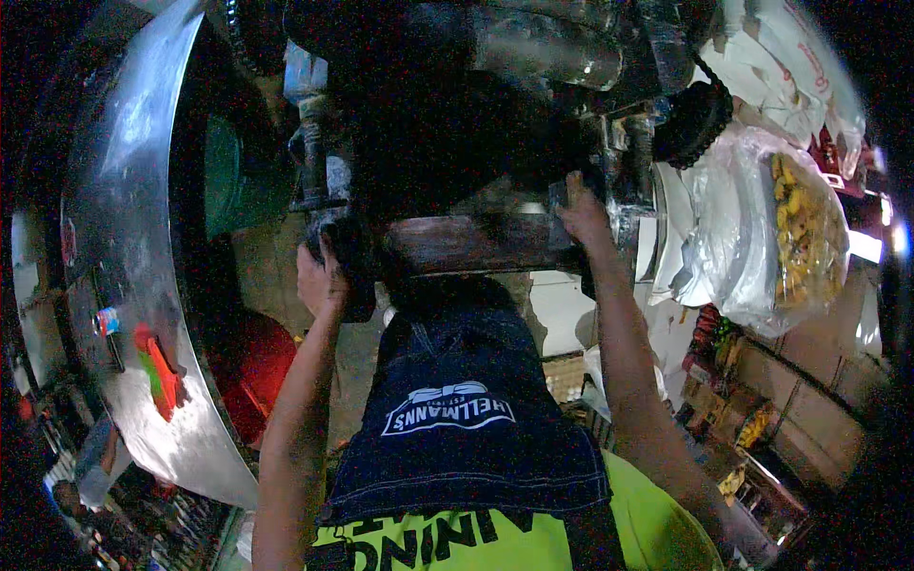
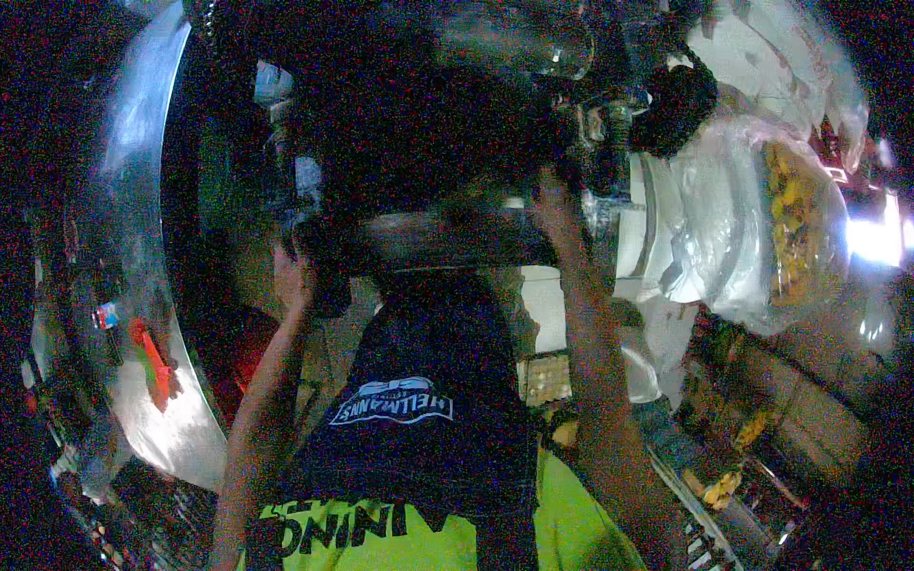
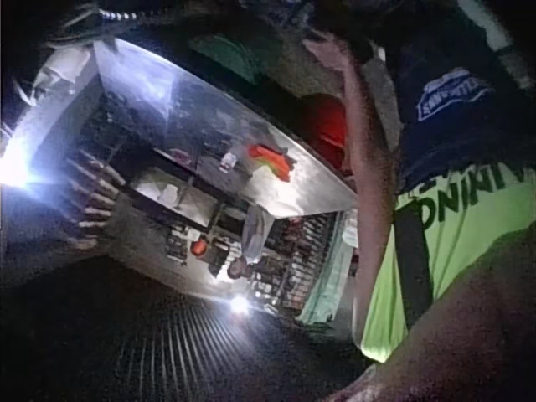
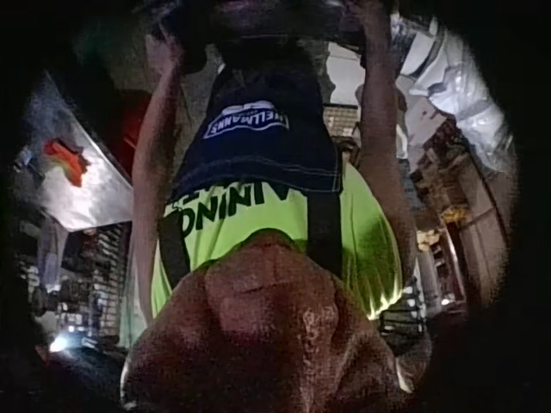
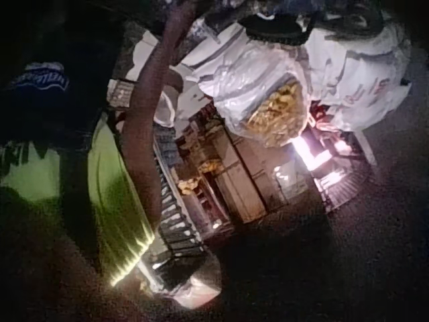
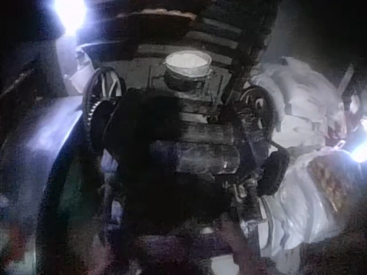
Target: Operating a dough sheeter machine to flatten and process dough in a bakery.
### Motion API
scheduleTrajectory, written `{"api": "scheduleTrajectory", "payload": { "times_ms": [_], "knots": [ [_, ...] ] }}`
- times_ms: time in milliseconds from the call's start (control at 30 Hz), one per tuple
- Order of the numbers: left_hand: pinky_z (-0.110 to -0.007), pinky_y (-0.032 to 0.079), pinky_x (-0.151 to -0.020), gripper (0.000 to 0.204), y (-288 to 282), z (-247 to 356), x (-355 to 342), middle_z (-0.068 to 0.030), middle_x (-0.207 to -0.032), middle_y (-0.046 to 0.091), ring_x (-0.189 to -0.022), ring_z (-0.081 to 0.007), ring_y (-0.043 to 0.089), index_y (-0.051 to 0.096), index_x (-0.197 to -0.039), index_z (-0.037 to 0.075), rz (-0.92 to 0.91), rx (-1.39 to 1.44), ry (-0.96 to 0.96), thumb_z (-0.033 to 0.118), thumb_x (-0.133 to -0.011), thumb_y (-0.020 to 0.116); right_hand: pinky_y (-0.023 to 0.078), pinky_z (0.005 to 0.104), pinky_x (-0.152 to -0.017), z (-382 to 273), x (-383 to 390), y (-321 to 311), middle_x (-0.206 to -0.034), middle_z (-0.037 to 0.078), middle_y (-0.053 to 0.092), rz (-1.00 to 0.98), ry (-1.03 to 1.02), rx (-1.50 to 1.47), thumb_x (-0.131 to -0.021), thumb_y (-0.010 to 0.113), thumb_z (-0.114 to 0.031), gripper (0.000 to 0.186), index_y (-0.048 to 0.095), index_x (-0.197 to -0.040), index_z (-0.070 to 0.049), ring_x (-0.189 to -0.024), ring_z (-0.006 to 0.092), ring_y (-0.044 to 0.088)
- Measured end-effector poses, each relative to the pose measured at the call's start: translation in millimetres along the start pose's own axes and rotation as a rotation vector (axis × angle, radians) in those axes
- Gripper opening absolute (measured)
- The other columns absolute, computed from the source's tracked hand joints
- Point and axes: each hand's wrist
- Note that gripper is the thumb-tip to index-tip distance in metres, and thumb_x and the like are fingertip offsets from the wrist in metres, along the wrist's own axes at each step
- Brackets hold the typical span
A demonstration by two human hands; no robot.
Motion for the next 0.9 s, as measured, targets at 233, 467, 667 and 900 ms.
{"api": "scheduleTrajectory", "payload": {
  "times_ms": [233, 467, 667, 900],
  "knots": [
    [-0.048, 0.039, -0.088, 0.068, 4, -13, 11, -0.0210, -0.116, 0.055, -0.105, -0.0403, 0.052, 0.047, -0.122, 0.004, 0.014, -0.027, -0.216, 0.061, -0.087, 0.032, 0.046, 0.0412, -0.085, -64, -46, -20, -0.103, 0.025, 0.058, -0.619, 0.004, 0.351, -0.070, 0.068, -0.043, 0.059, 0.058, -0.116, -0.009, -0.097, 0.0351, 0.057],
    [-0.046, 0.041, -0.086, 0.062, 1, 46, 2, -0.0209, -0.112, 0.057, -0.102, -0.0401, 0.053, 0.050, -0.116, 0.006, -0.043, 0.082, 0.017, 0.059, -0.088, 0.033, 0.048, 0.0419, -0.079, 186, -74, 73, -0.098, 0.018, 0.064, -0.654, -0.286, 0.149, -0.078, 0.055, -0.047, 0.052, 0.057, -0.112, -0.008, -0.093, 0.0295, 0.061],
    [-0.048, 0.041, -0.082, 0.060, 8, -22, 17, -0.0213, -0.109, 0.057, -0.099, -0.0422, 0.053, 0.051, -0.114, 0.006, 0.146, 0.007, -0.053, 0.058, -0.088, 0.034, 0.048, 0.0378, -0.080, -55, -63, 13, -0.099, 0.018, 0.060, -0.753, 0.001, 0.363, -0.062, 0.075, -0.035, 0.056, 0.059, -0.108, -0.006, -0.096, 0.0313, 0.057],
    [-0.048, 0.041, -0.081, 0.060, -4, 17, 4, -0.0230, -0.106, 0.057, -0.097, -0.0433, 0.053, 0.050, -0.114, 0.004, -0.012, -0.046, -0.056, 0.056, -0.089, 0.035, 0.045, 0.0401, -0.089, 55, -91, 56, -0.109, 0.018, 0.057, -0.824, -0.513, 0.856, -0.071, 0.063, -0.047, 0.058, 0.057, -0.118, -0.015, -0.101, 0.0345, 0.054]
  ]
}}
Point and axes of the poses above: each hand's wrist, its own x-axis away from the middle knuckle, its own y-axis out of the palm, z = x × y
